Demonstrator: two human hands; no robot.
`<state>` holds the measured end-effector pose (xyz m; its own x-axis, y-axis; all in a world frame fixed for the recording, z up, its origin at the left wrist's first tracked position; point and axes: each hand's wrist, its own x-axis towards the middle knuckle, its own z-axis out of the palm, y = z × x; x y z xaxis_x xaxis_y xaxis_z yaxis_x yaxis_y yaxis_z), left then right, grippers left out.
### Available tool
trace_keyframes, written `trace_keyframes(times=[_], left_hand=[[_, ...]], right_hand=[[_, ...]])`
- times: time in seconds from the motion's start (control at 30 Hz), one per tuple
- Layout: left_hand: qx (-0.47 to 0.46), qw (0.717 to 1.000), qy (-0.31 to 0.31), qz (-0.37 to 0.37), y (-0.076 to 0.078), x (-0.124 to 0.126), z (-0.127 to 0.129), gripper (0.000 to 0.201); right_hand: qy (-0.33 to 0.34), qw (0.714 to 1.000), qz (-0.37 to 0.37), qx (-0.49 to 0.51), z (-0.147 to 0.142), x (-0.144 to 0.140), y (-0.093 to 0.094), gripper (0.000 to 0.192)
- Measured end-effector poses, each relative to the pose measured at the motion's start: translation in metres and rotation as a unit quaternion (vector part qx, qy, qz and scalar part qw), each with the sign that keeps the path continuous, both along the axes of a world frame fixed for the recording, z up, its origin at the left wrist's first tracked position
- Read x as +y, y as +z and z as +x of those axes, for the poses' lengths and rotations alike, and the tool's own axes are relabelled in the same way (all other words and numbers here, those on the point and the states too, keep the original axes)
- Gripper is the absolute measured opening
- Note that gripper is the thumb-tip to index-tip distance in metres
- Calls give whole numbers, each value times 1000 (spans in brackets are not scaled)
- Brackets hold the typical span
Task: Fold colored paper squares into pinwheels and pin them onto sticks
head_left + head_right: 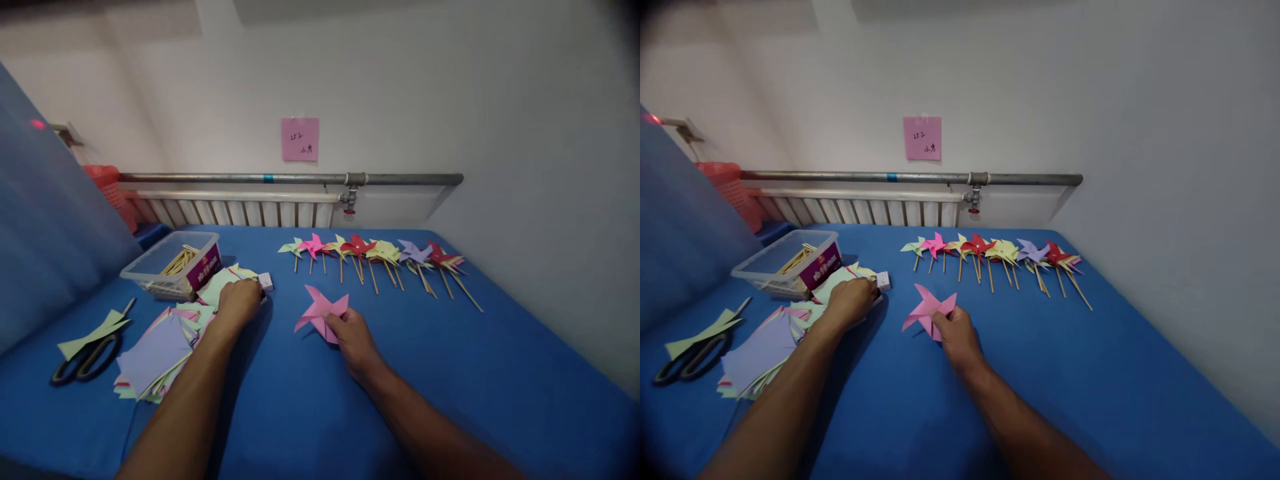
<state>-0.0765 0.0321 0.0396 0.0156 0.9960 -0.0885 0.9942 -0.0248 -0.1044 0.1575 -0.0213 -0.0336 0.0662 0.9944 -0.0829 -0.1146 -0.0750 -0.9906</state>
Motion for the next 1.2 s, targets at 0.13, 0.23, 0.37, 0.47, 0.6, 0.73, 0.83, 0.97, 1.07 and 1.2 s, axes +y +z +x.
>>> trace_keyframes(times=[0.13, 0.23, 0.37, 0.47, 0.6, 0.73, 0.83, 0.97, 1.07, 1.2], left_hand=[[-3, 1000, 2, -2, -2, 2, 0, 42], [-14, 1000, -1, -8, -2, 2, -2, 41], [-28, 1000, -5, -8, -3, 3, -4, 40], [-33, 999, -2, -2, -6, 3, -4, 42], [-41, 999, -10, -9, -5, 3, -6, 39], [-53, 998, -14, -20, -2, 3, -9, 30], [-50, 999, -10, -12, -4, 4, -8, 31], [-46, 999, -6, 1, -6, 3, -5, 35], [-46, 999, -4, 12, -5, 1, -6, 35], [-48, 998, -13, 35, -2, -2, -8, 34]], right_hand=[[-13, 1000, -2, -25, -1, 0, 1, 34], [-17, 999, 0, -33, -1, 0, 2, 33], [-3, 1000, 3, -6, -1, 0, 1, 32], [-2, 1000, 6, 4, 0, 0, 0, 33], [4, 1000, 7, -15, 2, 0, -3, 33], [4, 1000, 5, -12, 2, 2, -7, 36], [5, 1000, 4, -9, 2, 2, -7, 38], [13, 1000, 3, -6, 3, 2, -8, 39], [12, 1000, 10, -18, 5, 3, -12, 40], [-1, 999, 10, -43, 5, 6, -15, 40]])
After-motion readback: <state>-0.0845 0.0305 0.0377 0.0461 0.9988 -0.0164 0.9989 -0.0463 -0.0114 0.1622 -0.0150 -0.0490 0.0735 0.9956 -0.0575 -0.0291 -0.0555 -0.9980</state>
